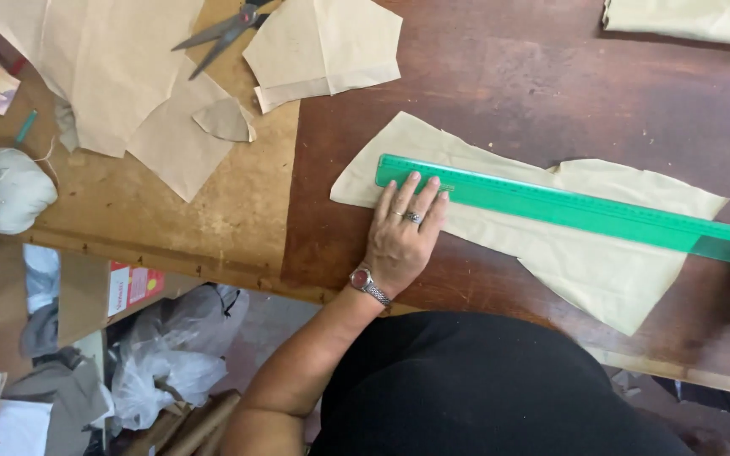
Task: The person measures fabric using a ruler, marks it with a pencil, and cuts out shapes using both manual scissors and an electric rotary cutter.
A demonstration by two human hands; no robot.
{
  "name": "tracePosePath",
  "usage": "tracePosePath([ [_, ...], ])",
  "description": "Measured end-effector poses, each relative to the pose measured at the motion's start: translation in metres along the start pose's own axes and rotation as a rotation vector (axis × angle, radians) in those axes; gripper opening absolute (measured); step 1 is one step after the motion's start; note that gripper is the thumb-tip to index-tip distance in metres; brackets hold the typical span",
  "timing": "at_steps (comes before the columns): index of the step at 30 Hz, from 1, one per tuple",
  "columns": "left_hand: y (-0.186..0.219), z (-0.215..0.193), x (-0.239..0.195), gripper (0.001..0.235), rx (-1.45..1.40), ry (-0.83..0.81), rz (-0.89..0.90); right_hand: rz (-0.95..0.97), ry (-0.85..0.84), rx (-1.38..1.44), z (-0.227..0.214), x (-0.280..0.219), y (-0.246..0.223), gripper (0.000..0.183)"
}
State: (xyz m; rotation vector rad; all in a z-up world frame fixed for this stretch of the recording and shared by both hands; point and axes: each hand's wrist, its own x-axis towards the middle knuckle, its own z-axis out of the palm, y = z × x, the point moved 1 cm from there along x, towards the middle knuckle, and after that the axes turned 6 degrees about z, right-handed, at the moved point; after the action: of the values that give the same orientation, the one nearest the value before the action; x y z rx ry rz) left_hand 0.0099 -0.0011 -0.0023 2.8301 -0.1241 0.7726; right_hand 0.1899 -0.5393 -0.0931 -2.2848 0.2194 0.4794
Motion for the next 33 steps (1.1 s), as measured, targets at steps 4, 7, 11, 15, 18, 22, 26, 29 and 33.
tracePosePath([
  [4,0.0,0.01,-0.007,0.026,-0.018,0.052,0.019,-0.068,-0.005,-0.012,-0.003,0.015,0.006,0.025],
  [7,-0.001,0.01,-0.009,0.028,-0.016,0.049,0.009,-0.128,-0.016,-0.024,0.002,0.028,-0.001,0.031],
  [11,0.0,-0.008,0.003,0.024,0.001,-0.001,-0.002,-0.21,-0.011,-0.052,-0.004,0.041,-0.009,0.04],
  [15,0.001,-0.007,0.003,0.026,-0.049,-0.019,-0.021,-0.129,0.124,0.089,-0.006,0.033,-0.037,0.048],
  [18,0.001,-0.007,0.002,0.023,-0.033,-0.015,-0.042,-0.18,0.227,0.053,-0.006,0.019,-0.074,0.05],
  [22,-0.002,-0.007,0.0,0.022,-0.026,-0.014,-0.089,-0.092,0.266,-0.065,0.003,0.0,-0.109,0.048],
  [26,-0.002,-0.008,0.001,0.023,-0.014,-0.018,-0.097,-0.094,0.289,-0.11,0.009,-0.008,-0.125,0.046],
  [29,-0.001,-0.008,0.003,0.023,0.005,0.003,-0.084,-0.109,0.287,-0.108,0.006,-0.004,-0.117,0.045],
  [33,-0.001,-0.007,0.002,0.02,0.025,0.006,-0.043,-0.08,0.303,-0.101,0.007,-0.006,-0.127,0.038],
])
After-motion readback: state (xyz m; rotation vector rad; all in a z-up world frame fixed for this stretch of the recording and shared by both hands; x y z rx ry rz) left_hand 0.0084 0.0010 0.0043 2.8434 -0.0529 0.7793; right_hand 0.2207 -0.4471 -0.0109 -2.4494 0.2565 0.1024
